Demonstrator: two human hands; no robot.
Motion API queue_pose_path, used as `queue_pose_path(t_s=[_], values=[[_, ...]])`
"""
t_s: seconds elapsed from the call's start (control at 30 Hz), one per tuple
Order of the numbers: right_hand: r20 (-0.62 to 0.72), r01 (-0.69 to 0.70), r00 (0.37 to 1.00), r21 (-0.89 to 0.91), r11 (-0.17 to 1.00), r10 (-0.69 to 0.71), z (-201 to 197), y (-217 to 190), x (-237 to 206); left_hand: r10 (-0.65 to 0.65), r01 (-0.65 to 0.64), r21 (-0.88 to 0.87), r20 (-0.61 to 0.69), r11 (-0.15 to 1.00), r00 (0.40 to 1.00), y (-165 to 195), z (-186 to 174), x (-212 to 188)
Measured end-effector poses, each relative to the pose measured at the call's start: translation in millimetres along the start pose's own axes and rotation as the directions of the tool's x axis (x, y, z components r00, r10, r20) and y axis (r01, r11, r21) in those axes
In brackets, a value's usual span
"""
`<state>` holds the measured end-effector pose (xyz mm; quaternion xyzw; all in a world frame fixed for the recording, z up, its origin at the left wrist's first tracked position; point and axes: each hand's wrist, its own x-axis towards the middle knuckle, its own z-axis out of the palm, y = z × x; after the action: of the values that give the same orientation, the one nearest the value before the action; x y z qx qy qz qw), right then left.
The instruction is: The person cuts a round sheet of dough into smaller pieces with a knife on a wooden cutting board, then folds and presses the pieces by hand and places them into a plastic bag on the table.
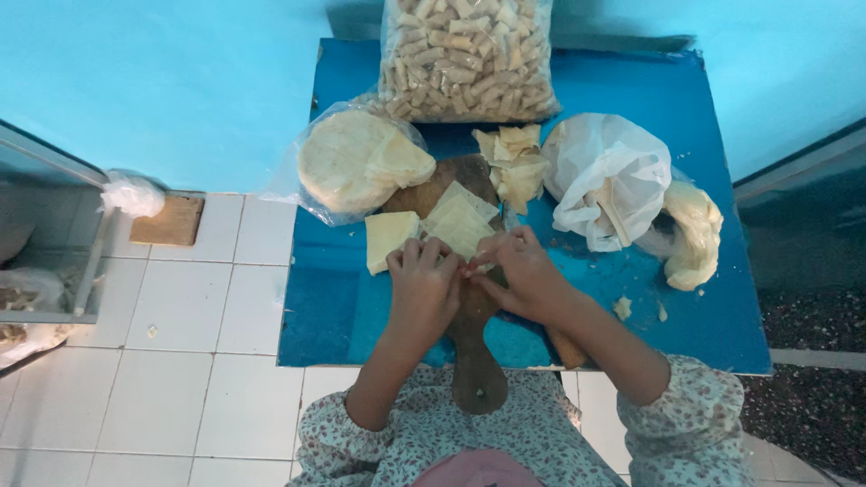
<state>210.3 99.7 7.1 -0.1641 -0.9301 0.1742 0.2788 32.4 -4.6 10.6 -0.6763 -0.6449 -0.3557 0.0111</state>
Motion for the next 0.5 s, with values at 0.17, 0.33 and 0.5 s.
queue_pose_path(t_s=[0.17,0.33,0.5], values=[[-0.025,0.011,1.0,-0.038,0.999,-0.012,0.7,-1.8,1.3,-0.008,0.008,-0.029,-0.004,1.0,1.0,-1.1,-5.1,-0.8],[-0.008,0.041,0.999,-0.075,0.996,-0.042,-2.0,-2.3,4.0,0.017,-0.017,-0.051,0.0,0.999,1.0,-1.2,-10.4,-1.1],[-0.021,0.082,0.996,-0.104,0.991,-0.085,-4.0,-5.7,5.7,0.03,-0.03,0.023,-0.005,0.999,1.0,-0.6,-6.5,0.1]])
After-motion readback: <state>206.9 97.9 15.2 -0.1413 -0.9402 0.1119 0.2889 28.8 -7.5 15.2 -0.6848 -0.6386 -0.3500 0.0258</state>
